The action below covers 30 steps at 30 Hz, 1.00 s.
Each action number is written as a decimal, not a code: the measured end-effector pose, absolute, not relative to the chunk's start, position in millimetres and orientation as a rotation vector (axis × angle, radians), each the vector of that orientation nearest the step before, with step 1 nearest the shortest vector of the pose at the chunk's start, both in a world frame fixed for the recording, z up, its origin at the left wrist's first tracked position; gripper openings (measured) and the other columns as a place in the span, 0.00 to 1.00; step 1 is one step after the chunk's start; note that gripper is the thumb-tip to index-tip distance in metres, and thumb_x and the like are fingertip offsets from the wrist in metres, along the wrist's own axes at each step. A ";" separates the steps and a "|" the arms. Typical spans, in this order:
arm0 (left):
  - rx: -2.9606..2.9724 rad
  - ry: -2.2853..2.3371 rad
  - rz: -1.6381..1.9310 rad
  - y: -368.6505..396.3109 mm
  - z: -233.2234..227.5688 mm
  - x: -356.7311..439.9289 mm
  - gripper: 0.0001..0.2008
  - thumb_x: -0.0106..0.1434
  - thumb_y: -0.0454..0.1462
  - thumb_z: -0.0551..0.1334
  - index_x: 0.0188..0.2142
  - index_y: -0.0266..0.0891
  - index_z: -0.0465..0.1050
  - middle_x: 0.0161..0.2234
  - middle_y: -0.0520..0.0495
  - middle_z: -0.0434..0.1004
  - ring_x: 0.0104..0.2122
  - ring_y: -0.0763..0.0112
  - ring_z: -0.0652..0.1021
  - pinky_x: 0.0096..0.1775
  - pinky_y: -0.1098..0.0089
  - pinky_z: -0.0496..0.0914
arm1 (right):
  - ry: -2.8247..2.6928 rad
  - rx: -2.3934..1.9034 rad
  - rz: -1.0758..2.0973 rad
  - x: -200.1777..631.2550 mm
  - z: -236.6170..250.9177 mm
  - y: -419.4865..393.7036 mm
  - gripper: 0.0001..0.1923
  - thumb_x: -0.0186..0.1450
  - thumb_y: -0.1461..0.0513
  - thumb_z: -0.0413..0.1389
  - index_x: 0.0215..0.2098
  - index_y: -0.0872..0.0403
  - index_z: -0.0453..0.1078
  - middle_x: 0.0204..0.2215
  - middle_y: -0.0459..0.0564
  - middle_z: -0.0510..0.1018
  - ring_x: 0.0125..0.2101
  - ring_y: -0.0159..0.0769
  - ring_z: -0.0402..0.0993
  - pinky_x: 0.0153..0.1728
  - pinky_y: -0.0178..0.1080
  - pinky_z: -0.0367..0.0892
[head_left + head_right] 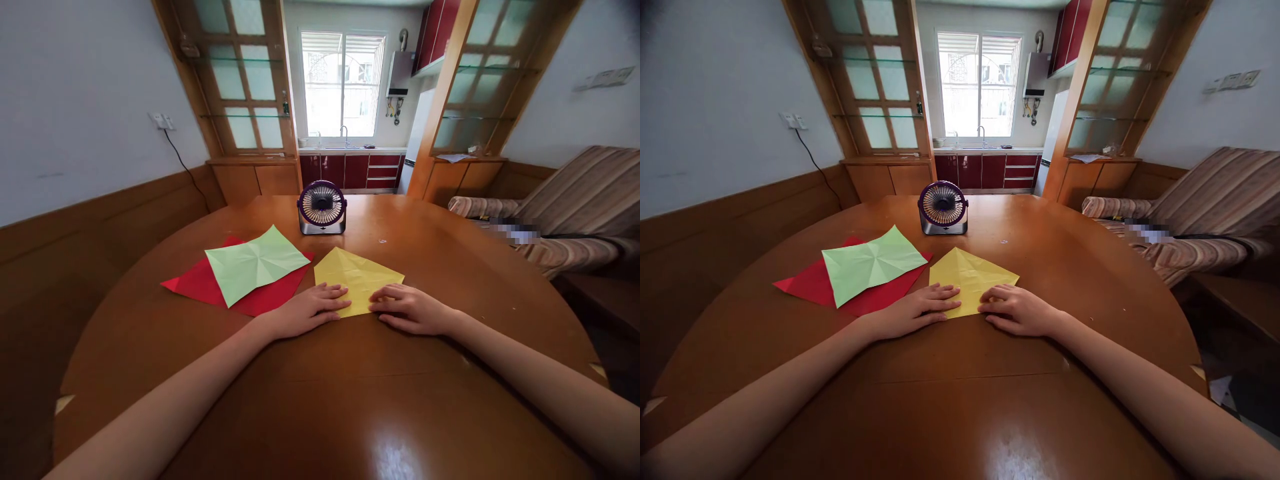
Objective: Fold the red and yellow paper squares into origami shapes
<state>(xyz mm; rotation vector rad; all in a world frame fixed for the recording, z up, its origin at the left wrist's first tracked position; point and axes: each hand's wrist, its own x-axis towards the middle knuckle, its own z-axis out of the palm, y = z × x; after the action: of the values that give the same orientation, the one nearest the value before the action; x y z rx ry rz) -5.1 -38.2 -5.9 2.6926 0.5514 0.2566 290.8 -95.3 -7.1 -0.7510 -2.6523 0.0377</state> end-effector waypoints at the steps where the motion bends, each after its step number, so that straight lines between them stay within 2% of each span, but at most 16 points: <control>1: 2.715 0.558 0.262 -39.5 -6.3 -4.9 0.21 0.72 0.46 0.48 0.63 0.51 0.59 0.66 0.50 0.54 0.66 0.66 0.56 0.65 0.59 0.48 | -2.592 -0.781 0.089 294.5 -7.8 -95.9 0.14 0.70 0.60 0.50 0.50 0.53 0.72 0.44 0.56 0.75 0.43 0.39 0.72 0.46 0.42 0.69; 6: 2.869 0.637 0.329 -45.8 -7.6 1.7 0.19 0.73 0.44 0.47 0.58 0.47 0.66 0.63 0.47 0.61 0.62 0.63 0.63 0.62 0.59 0.55 | -2.341 -0.964 0.246 305.0 -9.9 -97.7 0.09 0.68 0.59 0.54 0.41 0.54 0.73 0.35 0.52 0.77 0.37 0.37 0.73 0.42 0.41 0.69; 12: 3.012 0.774 0.392 -56.6 -4.8 20.8 0.16 0.72 0.42 0.50 0.53 0.43 0.69 0.53 0.44 0.72 0.52 0.60 0.71 0.54 0.59 0.64 | -2.247 -1.146 0.327 298.5 -13.6 -95.9 0.10 0.66 0.57 0.56 0.31 0.55 0.72 0.31 0.50 0.75 0.34 0.36 0.71 0.38 0.40 0.68; 20: 3.058 0.975 0.441 -65.5 -7.8 38.4 0.18 0.70 0.48 0.52 0.49 0.39 0.71 0.44 0.43 0.73 0.46 0.59 0.72 0.49 0.59 0.65 | -2.232 -1.181 0.334 295.7 -13.7 -96.0 0.08 0.65 0.59 0.57 0.30 0.55 0.70 0.30 0.49 0.74 0.33 0.35 0.69 0.36 0.38 0.65; 30: 2.949 1.175 0.506 -68.1 -9.1 51.1 0.18 0.66 0.49 0.57 0.46 0.39 0.72 0.42 0.43 0.74 0.44 0.58 0.73 0.47 0.58 0.66 | -2.252 -1.193 0.292 296.4 -15.7 -94.6 0.09 0.66 0.58 0.55 0.30 0.55 0.70 0.30 0.49 0.74 0.33 0.36 0.69 0.38 0.40 0.66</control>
<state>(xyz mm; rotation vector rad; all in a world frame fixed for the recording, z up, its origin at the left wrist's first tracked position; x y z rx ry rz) 51.1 -68.1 -9.1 2.9491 1.1753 0.5062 296.4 -94.6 -15.7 -1.1935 -2.2517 0.2916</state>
